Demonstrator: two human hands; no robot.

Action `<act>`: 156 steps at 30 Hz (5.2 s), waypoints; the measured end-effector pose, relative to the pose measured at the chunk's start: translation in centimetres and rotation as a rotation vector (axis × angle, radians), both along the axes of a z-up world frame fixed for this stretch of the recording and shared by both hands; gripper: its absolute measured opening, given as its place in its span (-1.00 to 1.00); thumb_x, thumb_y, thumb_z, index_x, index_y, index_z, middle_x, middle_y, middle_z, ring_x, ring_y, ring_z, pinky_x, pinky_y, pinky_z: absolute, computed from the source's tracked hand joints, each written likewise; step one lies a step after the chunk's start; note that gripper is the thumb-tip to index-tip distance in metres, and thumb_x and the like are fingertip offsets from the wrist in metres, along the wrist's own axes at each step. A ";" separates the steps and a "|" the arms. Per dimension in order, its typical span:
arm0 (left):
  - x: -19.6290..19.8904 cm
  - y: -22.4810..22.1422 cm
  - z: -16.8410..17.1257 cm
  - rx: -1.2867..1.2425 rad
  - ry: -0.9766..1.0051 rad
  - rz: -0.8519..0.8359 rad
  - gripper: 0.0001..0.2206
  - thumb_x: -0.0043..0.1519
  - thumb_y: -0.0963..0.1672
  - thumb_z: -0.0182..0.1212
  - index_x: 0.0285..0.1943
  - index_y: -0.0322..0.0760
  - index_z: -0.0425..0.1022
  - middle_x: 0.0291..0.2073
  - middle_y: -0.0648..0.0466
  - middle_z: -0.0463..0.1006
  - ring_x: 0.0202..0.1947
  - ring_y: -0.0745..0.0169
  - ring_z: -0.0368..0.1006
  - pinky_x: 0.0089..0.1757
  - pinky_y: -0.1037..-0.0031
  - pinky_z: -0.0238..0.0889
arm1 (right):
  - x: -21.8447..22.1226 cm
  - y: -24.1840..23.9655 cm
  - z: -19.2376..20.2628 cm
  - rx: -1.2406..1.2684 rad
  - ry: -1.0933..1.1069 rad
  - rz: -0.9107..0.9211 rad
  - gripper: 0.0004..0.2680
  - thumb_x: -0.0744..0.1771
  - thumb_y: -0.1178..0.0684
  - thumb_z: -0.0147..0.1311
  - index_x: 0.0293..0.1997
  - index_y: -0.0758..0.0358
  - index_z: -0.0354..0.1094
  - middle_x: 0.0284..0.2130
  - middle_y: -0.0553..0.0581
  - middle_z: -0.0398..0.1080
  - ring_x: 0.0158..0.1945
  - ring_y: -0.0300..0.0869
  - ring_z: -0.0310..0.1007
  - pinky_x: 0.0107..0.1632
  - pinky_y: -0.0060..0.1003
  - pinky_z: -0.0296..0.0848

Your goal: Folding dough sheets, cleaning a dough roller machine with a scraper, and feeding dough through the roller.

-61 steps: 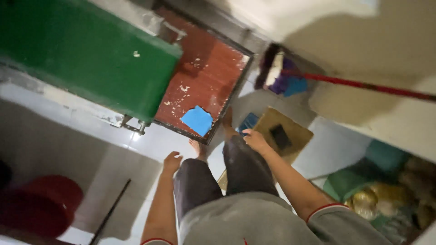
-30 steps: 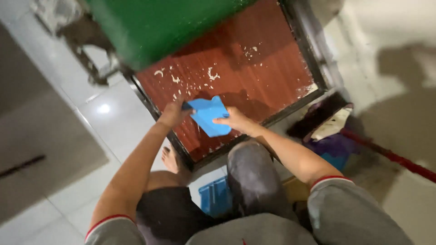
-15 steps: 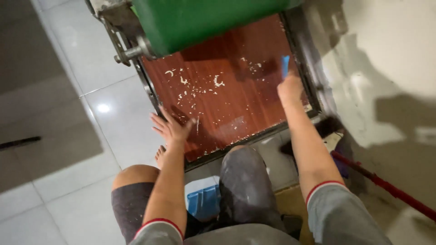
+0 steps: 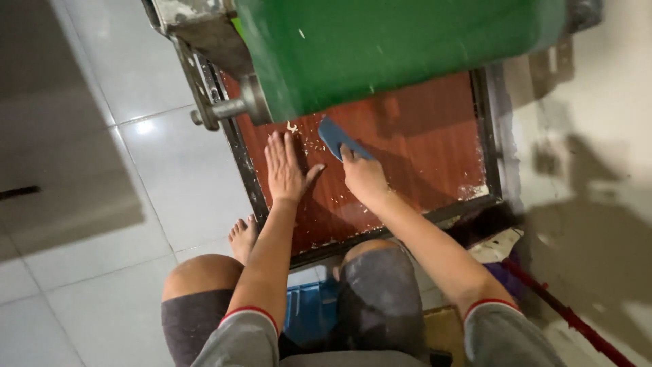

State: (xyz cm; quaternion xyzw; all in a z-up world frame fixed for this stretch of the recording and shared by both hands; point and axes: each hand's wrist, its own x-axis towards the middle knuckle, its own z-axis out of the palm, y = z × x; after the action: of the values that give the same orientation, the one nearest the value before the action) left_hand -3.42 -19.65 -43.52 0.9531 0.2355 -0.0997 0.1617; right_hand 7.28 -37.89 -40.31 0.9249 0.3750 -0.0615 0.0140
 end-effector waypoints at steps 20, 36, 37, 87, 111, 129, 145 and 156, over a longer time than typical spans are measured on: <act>-6.6 -1.7 -3.4 -0.177 -0.398 0.187 0.47 -0.25 0.39 0.38 0.57 -0.63 -0.37 0.52 -0.55 -0.37 0.53 -0.50 -0.26 0.44 -0.01 -0.21 | 3.3 6.0 -1.2 0.386 -0.111 0.570 -0.85 0.40 0.09 -0.01 0.02 -0.12 0.39 -0.18 -0.04 0.49 -0.09 -0.13 0.58 -0.13 -0.18 0.58; -7.2 -2.8 -1.7 -0.023 -0.015 -0.036 0.31 -0.11 0.46 0.02 0.61 -0.47 -0.23 0.58 -0.35 -0.27 0.59 -0.25 -0.33 0.48 0.06 -0.52 | 2.6 -4.2 -0.6 -0.011 -0.159 0.102 -0.79 0.32 0.09 -0.03 0.00 -0.01 0.49 -0.45 0.09 0.46 -0.42 -0.10 0.58 -0.48 -0.17 0.52; -7.2 -2.8 -1.5 -0.025 0.018 -0.035 0.30 -0.09 0.45 0.01 0.61 -0.47 -0.24 0.58 -0.33 -0.28 0.59 -0.25 -0.34 0.49 0.05 -0.54 | 0.0 -3.3 1.5 0.042 -0.190 0.209 -0.77 0.31 0.10 -0.01 0.05 0.04 0.48 -0.42 0.15 0.44 -0.43 -0.07 0.55 -0.48 -0.16 0.53; 6.6 1.5 -3.8 0.029 -0.427 -0.335 -0.30 0.33 0.22 -0.04 0.49 -0.26 0.20 0.12 -0.20 0.44 0.11 -0.26 0.40 0.16 0.00 0.18 | -2.7 -15.9 -4.0 1.006 1.099 -1.409 -0.61 0.13 0.27 0.48 -0.01 0.29 0.46 -0.29 0.18 0.49 -0.29 0.08 0.57 -0.39 0.03 0.55; -2.9 -11.3 -3.8 -0.218 -0.463 -0.122 0.06 0.12 0.24 0.24 0.61 -0.48 -0.14 0.53 -0.47 -0.12 0.52 -0.50 -0.14 0.40 -0.15 -0.23 | -7.8 -5.1 -5.7 1.100 0.925 -1.160 -0.78 0.10 0.38 0.23 -0.27 0.36 0.52 -0.45 0.15 0.46 -0.32 -0.10 0.48 -0.16 -0.22 0.47; -8.2 -0.7 -1.9 -0.095 -0.375 0.404 -0.29 0.40 0.08 0.04 0.67 -0.15 -0.16 0.54 -0.34 -0.11 0.52 -0.45 -0.17 0.39 -0.17 -0.22 | -3.0 -5.0 2.7 0.016 0.738 -0.286 -0.50 0.18 -0.52 0.13 -0.24 0.21 0.48 -0.27 0.30 0.58 0.00 0.17 0.57 0.02 0.06 0.50; -5.2 0.8 -2.4 -0.225 0.018 0.225 -0.70 0.20 -0.07 0.09 -0.10 -0.38 0.62 -0.25 -0.28 0.64 -0.17 -0.34 0.62 -0.15 -0.01 0.51 | 6.4 -8.4 16.6 0.512 1.032 -0.768 -0.69 0.34 0.18 0.14 0.22 0.31 0.27 -0.34 0.41 0.53 -0.40 0.08 0.63 -0.38 0.00 0.67; -7.1 0.6 -5.4 0.048 0.156 0.158 -0.48 0.04 -0.09 0.46 0.09 -0.31 0.28 0.04 -0.19 0.29 0.04 -0.31 0.39 0.01 0.14 0.47 | -5.9 -9.2 -6.9 0.606 1.448 -0.764 -0.58 0.28 0.19 0.31 0.26 0.41 0.28 -0.09 0.33 0.52 -0.04 -0.02 0.57 0.03 -0.07 0.59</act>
State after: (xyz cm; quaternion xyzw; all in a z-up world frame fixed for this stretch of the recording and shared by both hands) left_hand -10.54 -19.08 -48.93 0.9245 0.3240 -0.1548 0.1275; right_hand 1.33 -47.10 -47.17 0.6845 -0.0441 -0.5323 -0.4962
